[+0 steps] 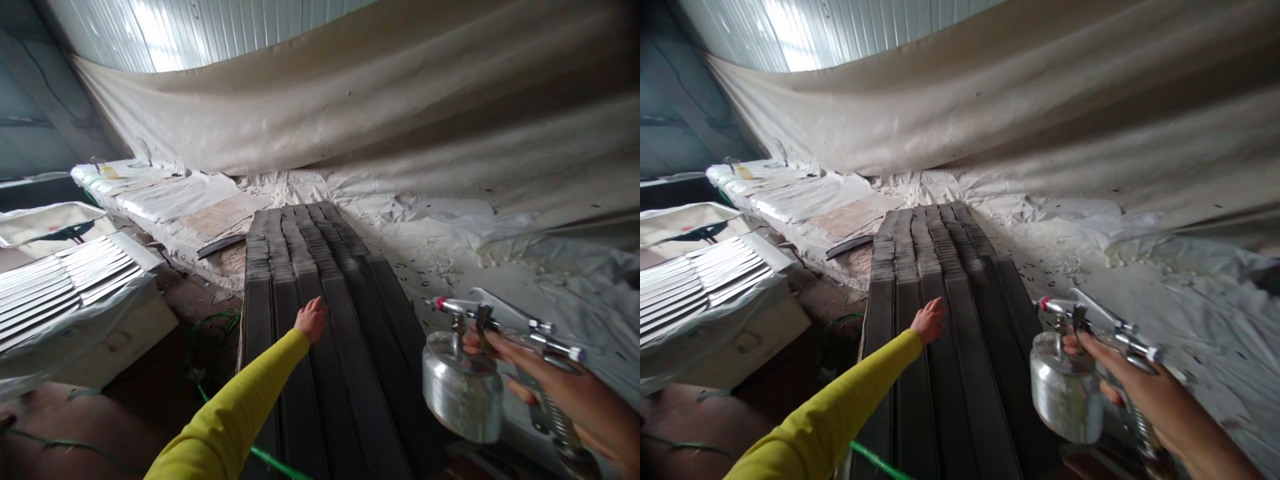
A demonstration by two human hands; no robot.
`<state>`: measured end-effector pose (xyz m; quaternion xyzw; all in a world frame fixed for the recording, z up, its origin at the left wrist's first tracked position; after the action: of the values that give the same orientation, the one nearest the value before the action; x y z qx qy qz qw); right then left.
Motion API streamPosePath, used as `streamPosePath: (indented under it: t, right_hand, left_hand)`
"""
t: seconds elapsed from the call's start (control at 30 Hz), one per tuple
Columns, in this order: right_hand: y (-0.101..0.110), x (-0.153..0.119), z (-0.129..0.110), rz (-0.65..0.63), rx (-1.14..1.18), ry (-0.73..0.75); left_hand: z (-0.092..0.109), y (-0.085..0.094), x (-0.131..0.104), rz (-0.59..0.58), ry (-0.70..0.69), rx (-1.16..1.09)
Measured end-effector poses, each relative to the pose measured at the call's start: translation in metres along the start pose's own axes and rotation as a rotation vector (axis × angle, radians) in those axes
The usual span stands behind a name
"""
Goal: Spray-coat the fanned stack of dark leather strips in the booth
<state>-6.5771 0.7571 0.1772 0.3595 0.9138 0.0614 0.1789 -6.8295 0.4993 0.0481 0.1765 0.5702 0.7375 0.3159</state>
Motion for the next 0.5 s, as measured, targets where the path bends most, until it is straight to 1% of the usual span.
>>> streamPosePath:
  t: [0.07,0.1,0.13,0.2,0.27,0.4,0.5]
  right_hand:
    - [-0.007,-0.007,0.003,-0.023,0.039,-0.014]
    - [-0.009,-0.009,0.003,-0.027,0.054,-0.010]
    - [-0.011,-0.012,0.003,-0.030,0.060,-0.002]
    - [-0.014,-0.015,0.004,-0.052,0.063,0.019]
    - [-0.013,-0.016,0.006,-0.066,0.052,0.063]
    - [-0.011,-0.014,0.016,-0.116,-0.046,0.141]
    - [-0.011,-0.015,0.018,-0.091,-0.089,0.186]
  left_hand:
    - [0.035,-0.008,0.020,-0.033,-0.068,0.015]
    - [0.050,-0.012,0.030,-0.050,-0.096,0.027]
    - [0.062,-0.016,0.039,-0.069,-0.117,0.042]
    - [0.076,-0.023,0.054,-0.104,-0.138,0.079]
    - [0.078,-0.028,0.066,-0.151,-0.116,0.114]
    - [0.059,-0.032,0.073,-0.238,0.005,0.096]
    - [0.047,-0.033,0.072,-0.252,0.026,0.077]
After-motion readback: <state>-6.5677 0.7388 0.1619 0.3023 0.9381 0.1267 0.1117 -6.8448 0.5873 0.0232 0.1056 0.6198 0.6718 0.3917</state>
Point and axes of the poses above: each hand's wrist, its own x-axis towards the middle knuckle, its own y-axis out of the back of the hand, z = x × y, the point moved 9 cm from there along x, towards the middle knuckle, and after that the axes turned 6 degrees about -x, right-handed, at the moved point
